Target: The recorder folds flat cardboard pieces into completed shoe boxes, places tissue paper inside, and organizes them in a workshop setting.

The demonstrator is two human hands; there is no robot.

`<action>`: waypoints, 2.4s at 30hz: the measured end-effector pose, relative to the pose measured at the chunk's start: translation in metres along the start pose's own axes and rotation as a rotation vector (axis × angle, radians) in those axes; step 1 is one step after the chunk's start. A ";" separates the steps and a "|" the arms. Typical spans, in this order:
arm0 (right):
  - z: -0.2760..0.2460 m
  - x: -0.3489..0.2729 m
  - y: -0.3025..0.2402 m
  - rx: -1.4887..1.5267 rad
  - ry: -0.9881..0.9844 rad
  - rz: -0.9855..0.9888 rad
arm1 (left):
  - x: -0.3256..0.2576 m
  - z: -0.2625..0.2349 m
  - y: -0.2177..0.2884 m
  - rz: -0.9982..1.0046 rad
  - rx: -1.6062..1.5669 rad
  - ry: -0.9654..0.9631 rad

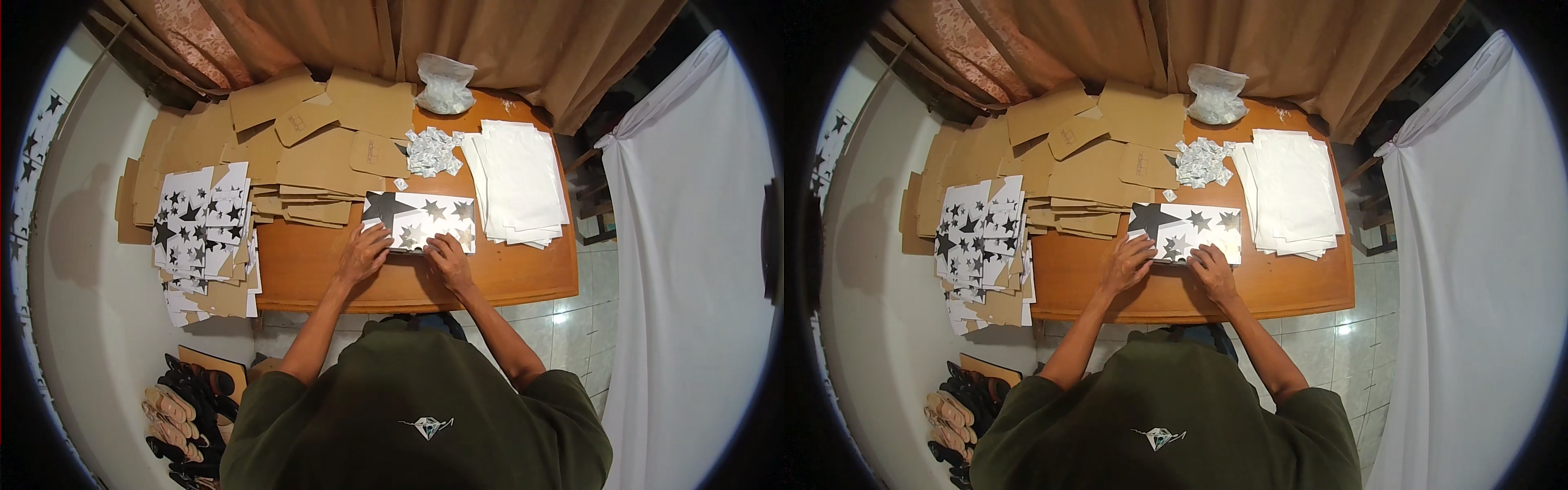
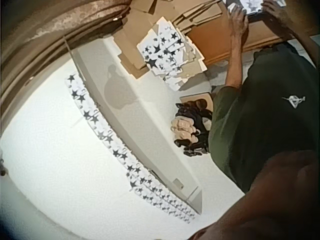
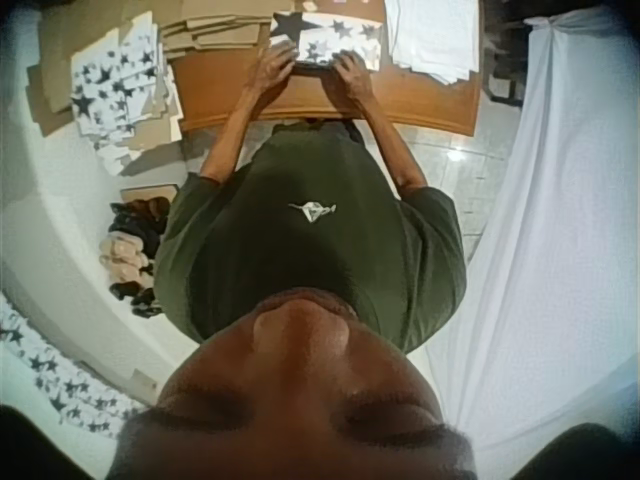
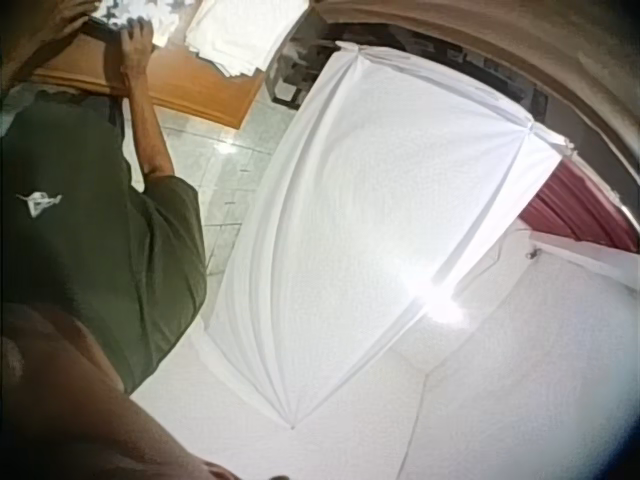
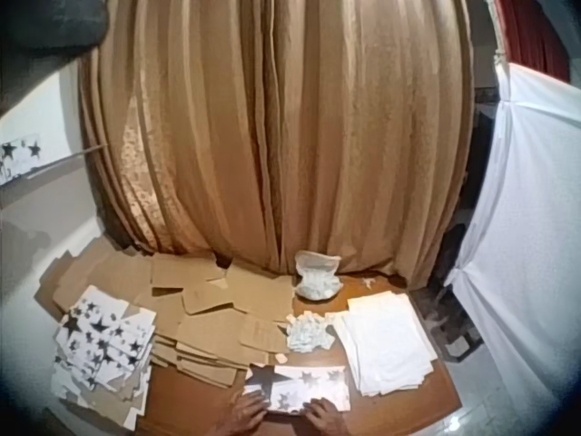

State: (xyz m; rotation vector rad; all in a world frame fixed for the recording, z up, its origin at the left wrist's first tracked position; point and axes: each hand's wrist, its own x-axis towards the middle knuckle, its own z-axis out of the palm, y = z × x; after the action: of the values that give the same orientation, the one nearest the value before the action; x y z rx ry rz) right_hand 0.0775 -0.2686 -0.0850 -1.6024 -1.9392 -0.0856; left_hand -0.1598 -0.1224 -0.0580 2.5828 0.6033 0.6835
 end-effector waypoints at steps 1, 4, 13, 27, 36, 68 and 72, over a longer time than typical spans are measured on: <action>-0.001 -0.001 -0.001 0.003 -0.006 0.006 | -0.003 -0.001 -0.003 -0.003 0.002 0.001; 0.000 0.000 -0.003 0.018 0.007 0.012 | -0.011 0.006 -0.009 -0.013 0.035 -0.032; 0.002 0.001 -0.004 -0.001 0.008 0.010 | -0.017 0.020 0.004 -0.067 0.032 0.071; -0.004 0.008 -0.011 -0.018 0.055 0.030 | 0.007 0.052 0.022 0.012 -0.020 0.005; -0.004 0.005 -0.006 0.023 0.035 0.028 | 0.009 0.053 0.021 0.037 -0.003 0.018; 0.010 0.001 -0.003 0.000 0.106 0.033 | 0.009 0.055 0.023 0.022 0.064 0.028; 0.006 0.002 -0.003 0.016 0.076 0.049 | 0.006 0.057 0.025 0.016 0.069 0.043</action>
State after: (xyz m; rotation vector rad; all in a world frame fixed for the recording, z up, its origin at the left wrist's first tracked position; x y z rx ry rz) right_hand 0.0719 -0.2649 -0.0879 -1.6118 -1.8378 -0.1100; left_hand -0.1166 -0.1553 -0.0893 2.6456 0.6310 0.7368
